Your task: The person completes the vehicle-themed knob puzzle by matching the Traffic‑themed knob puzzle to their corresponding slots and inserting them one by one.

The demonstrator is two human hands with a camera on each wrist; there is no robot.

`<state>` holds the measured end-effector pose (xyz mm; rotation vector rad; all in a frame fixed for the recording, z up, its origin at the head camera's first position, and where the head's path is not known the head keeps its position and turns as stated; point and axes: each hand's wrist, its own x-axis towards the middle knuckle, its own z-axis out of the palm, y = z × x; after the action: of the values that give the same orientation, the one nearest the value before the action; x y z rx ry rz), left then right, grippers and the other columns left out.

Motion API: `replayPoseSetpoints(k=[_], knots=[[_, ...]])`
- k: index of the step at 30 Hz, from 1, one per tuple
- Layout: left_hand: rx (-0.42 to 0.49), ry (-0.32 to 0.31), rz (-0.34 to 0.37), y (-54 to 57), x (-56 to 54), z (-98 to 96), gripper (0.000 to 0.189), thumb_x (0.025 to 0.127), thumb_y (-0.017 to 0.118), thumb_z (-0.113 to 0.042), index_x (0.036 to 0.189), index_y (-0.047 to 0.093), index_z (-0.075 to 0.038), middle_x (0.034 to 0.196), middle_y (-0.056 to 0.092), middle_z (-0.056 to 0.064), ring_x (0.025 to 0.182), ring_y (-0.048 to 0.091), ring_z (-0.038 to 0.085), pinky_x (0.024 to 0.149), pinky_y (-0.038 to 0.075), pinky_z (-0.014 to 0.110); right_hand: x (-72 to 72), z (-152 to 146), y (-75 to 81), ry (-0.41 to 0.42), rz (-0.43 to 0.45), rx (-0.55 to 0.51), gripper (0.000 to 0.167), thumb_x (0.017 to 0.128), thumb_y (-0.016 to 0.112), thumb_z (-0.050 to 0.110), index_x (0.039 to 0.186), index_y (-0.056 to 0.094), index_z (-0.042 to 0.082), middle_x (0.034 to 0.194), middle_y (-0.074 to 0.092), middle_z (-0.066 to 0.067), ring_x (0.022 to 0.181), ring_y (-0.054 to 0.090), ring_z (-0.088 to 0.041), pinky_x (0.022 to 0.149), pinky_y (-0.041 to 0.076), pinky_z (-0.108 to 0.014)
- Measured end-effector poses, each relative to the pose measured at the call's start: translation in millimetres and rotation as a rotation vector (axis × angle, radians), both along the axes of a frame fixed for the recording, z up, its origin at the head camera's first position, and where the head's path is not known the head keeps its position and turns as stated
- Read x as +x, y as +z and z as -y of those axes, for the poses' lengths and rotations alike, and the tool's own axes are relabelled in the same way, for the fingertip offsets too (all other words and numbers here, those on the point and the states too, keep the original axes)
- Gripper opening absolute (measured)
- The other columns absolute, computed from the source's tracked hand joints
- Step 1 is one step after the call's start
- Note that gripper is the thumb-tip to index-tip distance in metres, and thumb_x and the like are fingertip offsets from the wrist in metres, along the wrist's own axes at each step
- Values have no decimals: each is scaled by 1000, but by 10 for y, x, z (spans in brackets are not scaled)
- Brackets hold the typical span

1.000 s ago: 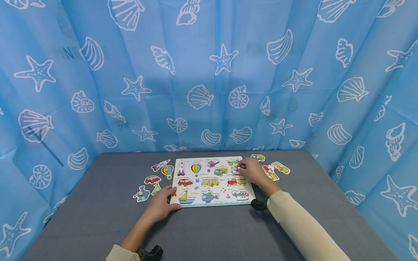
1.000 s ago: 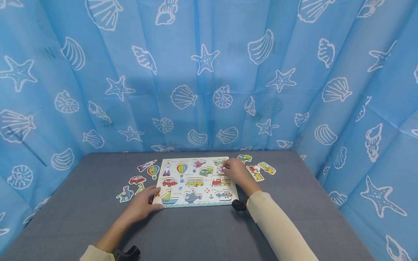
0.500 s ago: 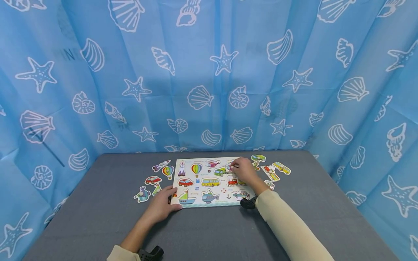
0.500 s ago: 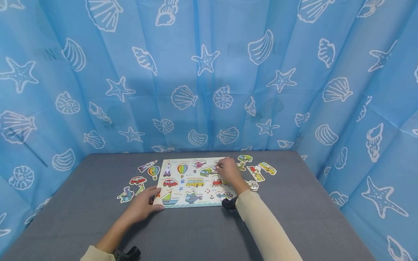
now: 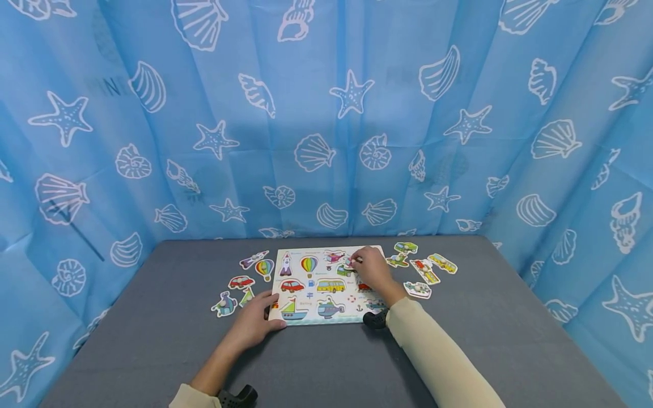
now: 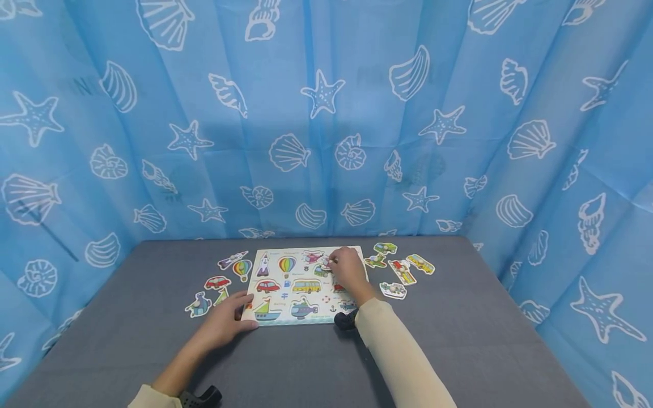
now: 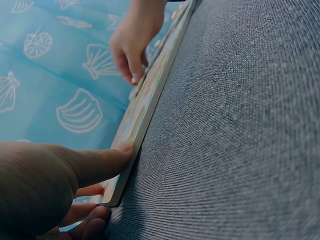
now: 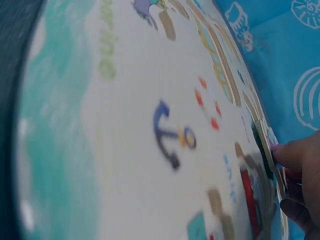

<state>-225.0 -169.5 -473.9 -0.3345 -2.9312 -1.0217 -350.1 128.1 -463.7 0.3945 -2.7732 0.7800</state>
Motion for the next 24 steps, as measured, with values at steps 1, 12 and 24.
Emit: replayPoseSetpoints(k=[1,12,24], knots=[[0,-1,-1,1,0,0,65,78,82,-20,134,56,1,137,50,19,117,52,33,94,42,50,-13,19,-6,-10,3,5,6,89,68,8,88,74,8,94,66,-8,97,60,-29,86,45,-45],[7,-3,-15,-8,16,-29,65,78,83,-20,133,56,2,136,50,20,116,52,33,94,42,50,-80,218,-45,-56,28,-3,8,90,67,10,93,73,7,95,64,-7,99,57,-27,89,45,-45],[-16,13,-1,4,3,-5,66,77,83,-22,134,56,1,137,49,21,125,46,40,99,37,55,5,261,-57,-7,-54,22,15,87,69,7,101,73,7,100,67,-9,100,58,-30,89,45,-46]])
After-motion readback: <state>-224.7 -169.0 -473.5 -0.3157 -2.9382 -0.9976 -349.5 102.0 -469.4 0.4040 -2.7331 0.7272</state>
